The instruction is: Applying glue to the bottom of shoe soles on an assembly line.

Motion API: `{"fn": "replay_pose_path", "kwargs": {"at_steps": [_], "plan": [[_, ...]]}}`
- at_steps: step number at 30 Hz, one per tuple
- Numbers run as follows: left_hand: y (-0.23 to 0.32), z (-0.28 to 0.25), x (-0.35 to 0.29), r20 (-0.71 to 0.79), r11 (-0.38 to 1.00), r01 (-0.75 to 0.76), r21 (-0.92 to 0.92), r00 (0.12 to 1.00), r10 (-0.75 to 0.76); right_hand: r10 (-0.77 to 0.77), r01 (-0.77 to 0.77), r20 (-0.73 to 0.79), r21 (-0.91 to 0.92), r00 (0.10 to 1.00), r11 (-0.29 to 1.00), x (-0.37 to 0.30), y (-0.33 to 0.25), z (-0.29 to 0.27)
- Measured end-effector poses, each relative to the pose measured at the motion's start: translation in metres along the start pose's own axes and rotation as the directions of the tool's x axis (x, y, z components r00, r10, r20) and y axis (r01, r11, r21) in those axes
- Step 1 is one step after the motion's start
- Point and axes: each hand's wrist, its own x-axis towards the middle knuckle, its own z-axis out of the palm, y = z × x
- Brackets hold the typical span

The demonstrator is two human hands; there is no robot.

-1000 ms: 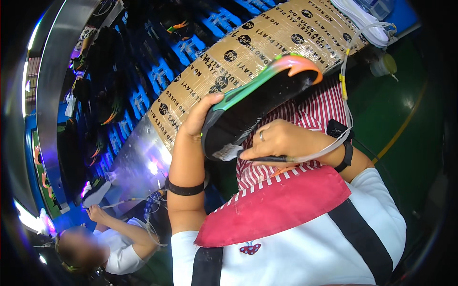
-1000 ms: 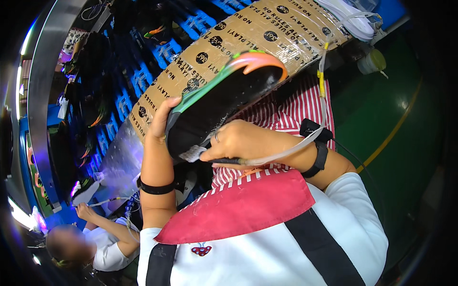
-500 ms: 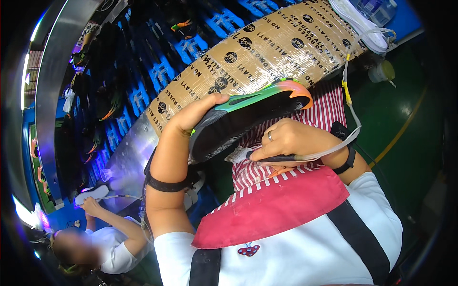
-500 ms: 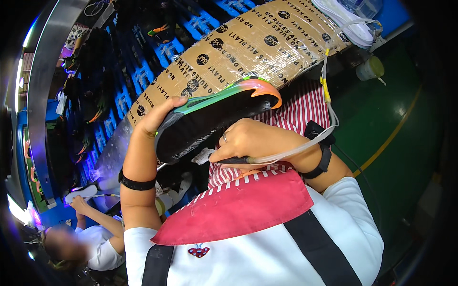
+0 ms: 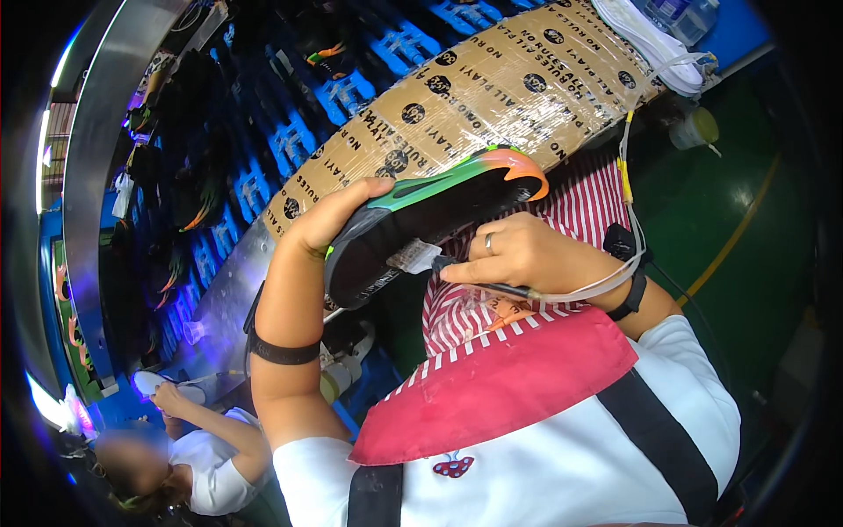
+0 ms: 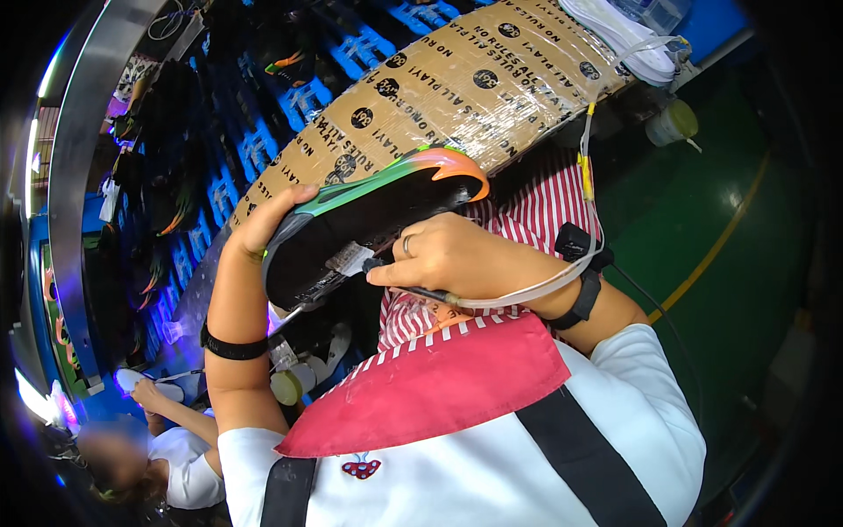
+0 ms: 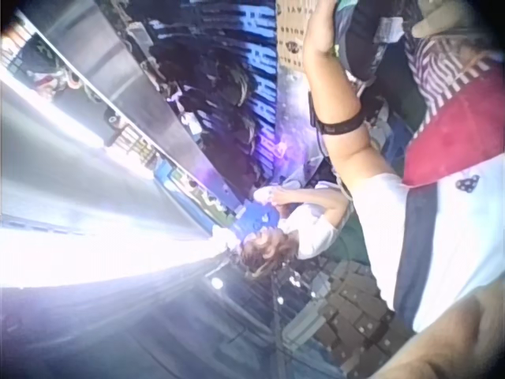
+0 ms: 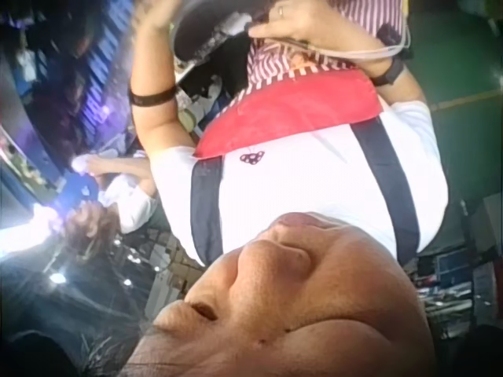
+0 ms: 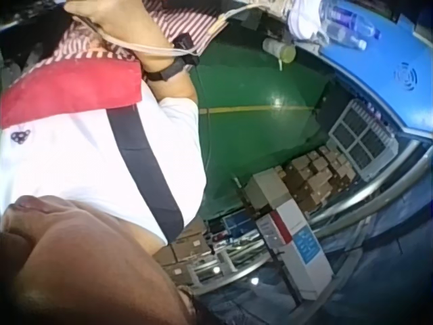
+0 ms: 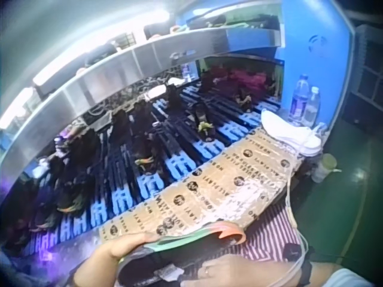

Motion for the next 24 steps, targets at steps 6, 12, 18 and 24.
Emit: {"fn": "replay_pose_path", "kwargs": {"at_steps": [6, 12, 18, 24], "plan": [[-0.008, -0.012, -0.005, -0.094, 1.000, 0.015, -0.020, 0.995, -0.017, 0.008, -0.008, 0.011, 0.043, 1.000, 0.999, -0.004, -0.001, 0.001], [-0.013, -0.005, -0.011, -0.141, 0.987, -0.037, -0.154, 0.990, 0.015, 0.003, -0.004, -0.078, -0.014, 0.997, 1.000, -0.005, 0.002, 0.009], [-0.054, 0.004, 0.008, -0.045, 0.920, -0.152, -0.361, 0.988, 0.146, 0.432, -0.291, -0.181, 0.509, 0.884, 0.810, -0.006, 0.013, 0.006], [-0.076, 0.029, 0.016, -0.053, 0.776, -0.151, -0.613, 0.987, 0.149, 0.662, -0.343, -0.243, 0.701, 0.709, 0.626, -0.019, 0.042, 0.000]]}}
